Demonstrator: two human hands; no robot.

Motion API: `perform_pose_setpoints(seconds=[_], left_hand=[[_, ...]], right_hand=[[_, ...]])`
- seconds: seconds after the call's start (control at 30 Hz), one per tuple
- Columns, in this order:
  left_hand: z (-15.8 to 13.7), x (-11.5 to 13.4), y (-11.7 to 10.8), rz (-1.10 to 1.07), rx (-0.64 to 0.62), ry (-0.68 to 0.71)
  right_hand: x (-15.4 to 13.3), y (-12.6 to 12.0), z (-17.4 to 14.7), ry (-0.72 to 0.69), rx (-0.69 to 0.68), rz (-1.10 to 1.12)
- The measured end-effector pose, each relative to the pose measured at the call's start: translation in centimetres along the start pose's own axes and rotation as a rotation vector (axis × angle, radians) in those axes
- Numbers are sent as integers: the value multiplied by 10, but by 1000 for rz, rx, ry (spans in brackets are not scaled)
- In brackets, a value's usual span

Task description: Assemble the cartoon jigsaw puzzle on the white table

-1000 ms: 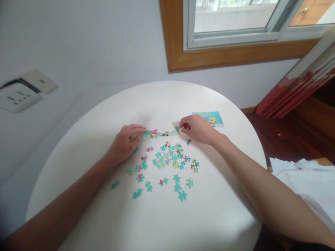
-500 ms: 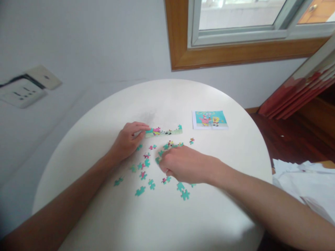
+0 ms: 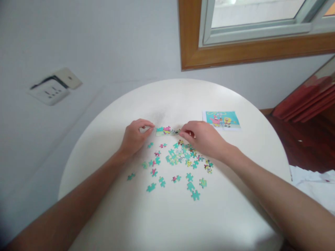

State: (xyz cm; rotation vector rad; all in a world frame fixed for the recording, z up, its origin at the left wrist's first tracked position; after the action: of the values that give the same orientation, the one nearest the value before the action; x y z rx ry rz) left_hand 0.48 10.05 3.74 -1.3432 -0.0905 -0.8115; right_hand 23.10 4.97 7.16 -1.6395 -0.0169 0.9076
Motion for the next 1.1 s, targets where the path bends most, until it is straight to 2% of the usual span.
perform_pose_setpoints(seconds=[0.23, 0.47, 0.73, 0.97, 1.1], left_hand=[[0, -4, -6, -27, 36, -46], [0, 2, -6, -15, -12, -58], [3, 4, -4, -4, -49, -101], [2, 0, -2, -18, -53, -175], [2, 1, -2, -15, -65, -174]], right_hand=[[51, -42, -8, 212, 420, 231], [73, -47, -7, 211, 568, 354], [76, -48, -4, 189, 537, 347], [76, -42, 0, 217, 402, 300], [68, -38, 2, 180, 259, 234]])
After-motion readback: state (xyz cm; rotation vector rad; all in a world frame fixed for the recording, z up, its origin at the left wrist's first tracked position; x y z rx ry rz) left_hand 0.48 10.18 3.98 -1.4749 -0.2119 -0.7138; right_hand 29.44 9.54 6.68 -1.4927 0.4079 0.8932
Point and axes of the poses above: each hand's wrist, its own z-axis towards the middle knuckle, its own y-axis out of the palm, x = y × z, the point moved 7 cm from there along z, towards the middle knuckle, and after that the axes turned 14 degrees about -x, right-handed, at the moved point
